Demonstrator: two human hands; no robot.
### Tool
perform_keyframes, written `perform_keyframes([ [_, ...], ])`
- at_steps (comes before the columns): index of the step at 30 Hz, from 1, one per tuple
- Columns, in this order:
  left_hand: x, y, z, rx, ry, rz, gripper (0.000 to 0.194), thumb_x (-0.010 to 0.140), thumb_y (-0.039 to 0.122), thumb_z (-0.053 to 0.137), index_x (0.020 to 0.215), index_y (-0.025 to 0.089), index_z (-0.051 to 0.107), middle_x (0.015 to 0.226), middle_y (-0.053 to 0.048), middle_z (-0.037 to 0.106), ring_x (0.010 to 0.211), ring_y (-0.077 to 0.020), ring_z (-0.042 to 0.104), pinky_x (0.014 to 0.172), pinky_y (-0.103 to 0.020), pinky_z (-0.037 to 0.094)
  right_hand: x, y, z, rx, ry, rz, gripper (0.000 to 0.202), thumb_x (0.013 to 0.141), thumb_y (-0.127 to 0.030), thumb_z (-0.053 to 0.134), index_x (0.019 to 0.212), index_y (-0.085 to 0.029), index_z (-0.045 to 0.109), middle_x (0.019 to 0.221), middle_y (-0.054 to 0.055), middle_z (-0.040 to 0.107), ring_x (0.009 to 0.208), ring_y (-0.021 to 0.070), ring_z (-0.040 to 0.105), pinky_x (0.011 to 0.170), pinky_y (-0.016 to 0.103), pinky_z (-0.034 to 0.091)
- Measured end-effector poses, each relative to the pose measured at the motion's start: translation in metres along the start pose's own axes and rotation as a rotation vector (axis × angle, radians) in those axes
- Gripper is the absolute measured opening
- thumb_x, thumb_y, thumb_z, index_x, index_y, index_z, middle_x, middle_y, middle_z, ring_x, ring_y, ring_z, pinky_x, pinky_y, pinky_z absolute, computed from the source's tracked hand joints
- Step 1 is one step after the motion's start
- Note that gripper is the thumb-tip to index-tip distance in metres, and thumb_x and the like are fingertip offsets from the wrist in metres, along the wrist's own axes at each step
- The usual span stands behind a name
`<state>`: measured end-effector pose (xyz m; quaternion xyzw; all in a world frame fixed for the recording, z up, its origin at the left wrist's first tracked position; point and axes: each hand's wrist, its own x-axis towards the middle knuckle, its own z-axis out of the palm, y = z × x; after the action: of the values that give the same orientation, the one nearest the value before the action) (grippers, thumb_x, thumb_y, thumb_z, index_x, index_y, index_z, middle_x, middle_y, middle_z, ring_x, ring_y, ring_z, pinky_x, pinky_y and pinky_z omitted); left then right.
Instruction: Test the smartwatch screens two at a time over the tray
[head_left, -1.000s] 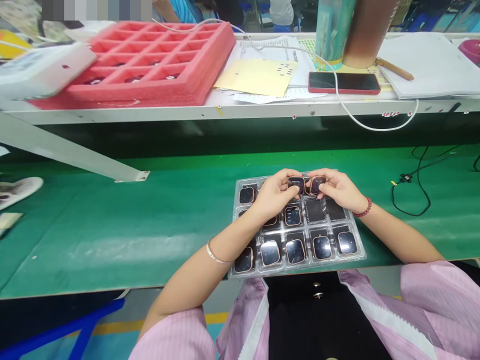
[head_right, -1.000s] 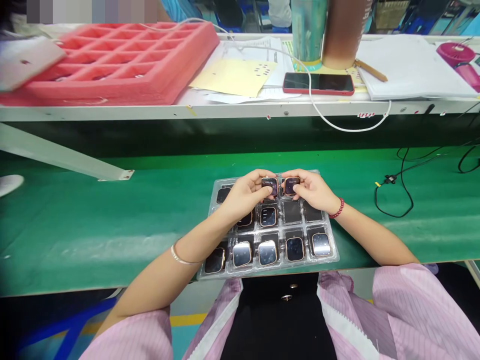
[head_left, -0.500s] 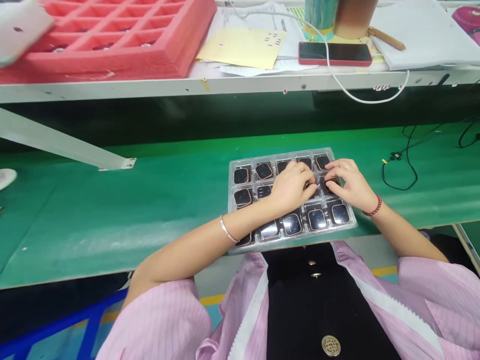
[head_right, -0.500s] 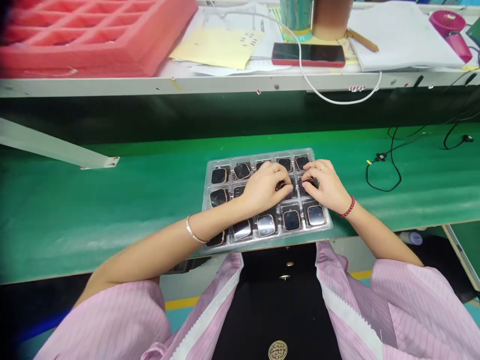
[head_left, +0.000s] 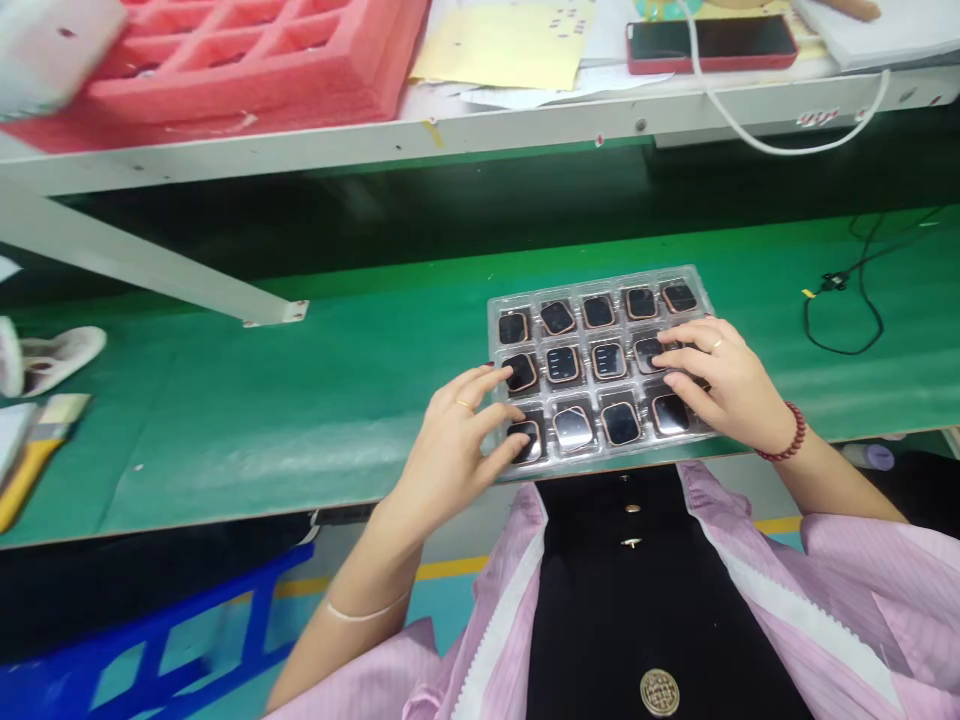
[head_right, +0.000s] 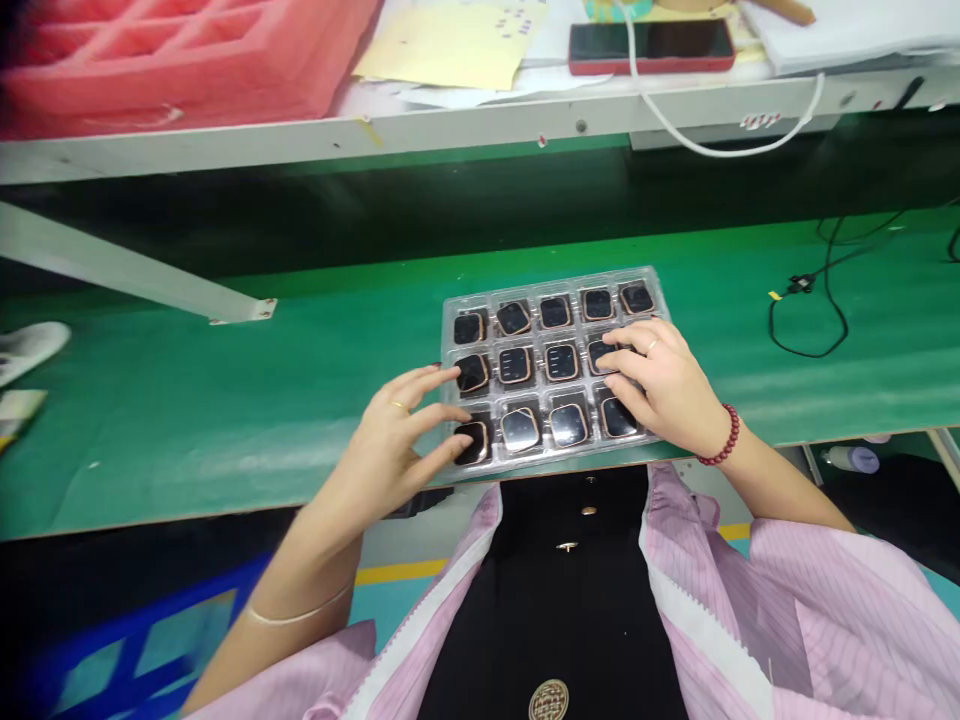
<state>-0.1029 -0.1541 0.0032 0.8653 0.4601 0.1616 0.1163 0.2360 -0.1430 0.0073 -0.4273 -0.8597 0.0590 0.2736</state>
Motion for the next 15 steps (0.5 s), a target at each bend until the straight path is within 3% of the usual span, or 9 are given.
perform_keyframes([
  [2, -0.014, -0.001, 0.004, -0.002, -0.039, -0.030, 0.020, 0.093, 0.035, 0.063, 0.103, 0.019, 0.067, 0.151, -0.019, 0.051, 0.145, -0.0404, 0.041, 0.112, -0.064, 0.040, 0.013, -0.024, 0.013, 0.047, -0.042, -0.064, 0.018, 0.098, -0.024, 0.058, 0.095, -0.018, 0.076, 0.118, 0.014, 0.074, 0.112, 0.0312, 0.064, 0.103, 0.056, 0.048],
  [6, -0.022, 0.002, 0.007, -0.157, -0.003, -0.028, 0.013, 0.091, 0.030, 0.066, 0.095, 0.019, 0.060, 0.154, -0.018, 0.049, 0.150, -0.0381, 0.036, 0.116, -0.061, 0.038, 0.032, -0.071, 0.045, -0.010, -0.233, -0.101, 0.020, 0.088, -0.029, 0.073, 0.099, -0.011, 0.072, 0.141, 0.023, 0.062, 0.134, 0.0431, 0.051, 0.111, 0.067, 0.038],
  [9, -0.014, 0.000, 0.005, -0.442, 0.015, -0.012, 0.007, 0.091, 0.023, 0.065, 0.091, 0.020, 0.058, 0.132, -0.014, 0.069, 0.131, -0.0305, 0.060, 0.108, -0.050, 0.050, 0.039, -0.081, 0.052, 0.159, -0.281, -0.095, 0.010, 0.084, -0.019, 0.073, 0.090, -0.014, 0.066, 0.134, 0.021, 0.066, 0.137, 0.0404, 0.050, 0.112, 0.061, 0.041],
  [12, 0.013, -0.009, 0.005, -0.803, 0.022, -0.152, 0.011, 0.091, 0.026, 0.066, 0.097, 0.020, 0.060, 0.097, -0.008, 0.078, 0.089, -0.0212, 0.074, 0.079, -0.034, 0.060, 0.048, -0.070, 0.042, 0.504, -0.366, -0.033, 0.013, 0.083, -0.010, 0.064, 0.082, -0.020, 0.057, 0.103, 0.009, 0.076, 0.108, 0.0250, 0.069, 0.092, 0.040, 0.057],
  [15, 0.054, -0.017, 0.008, -1.118, 0.024, -0.286, 0.028, 0.085, 0.035, 0.074, 0.104, 0.018, 0.063, 0.087, -0.006, 0.075, 0.062, -0.0138, 0.066, 0.054, -0.024, 0.051, 0.063, -0.049, 0.028, 0.794, -0.426, 0.213, 0.012, 0.086, -0.012, 0.061, 0.091, -0.020, 0.054, 0.087, 0.003, 0.075, 0.073, 0.0147, 0.070, 0.064, 0.027, 0.057],
])
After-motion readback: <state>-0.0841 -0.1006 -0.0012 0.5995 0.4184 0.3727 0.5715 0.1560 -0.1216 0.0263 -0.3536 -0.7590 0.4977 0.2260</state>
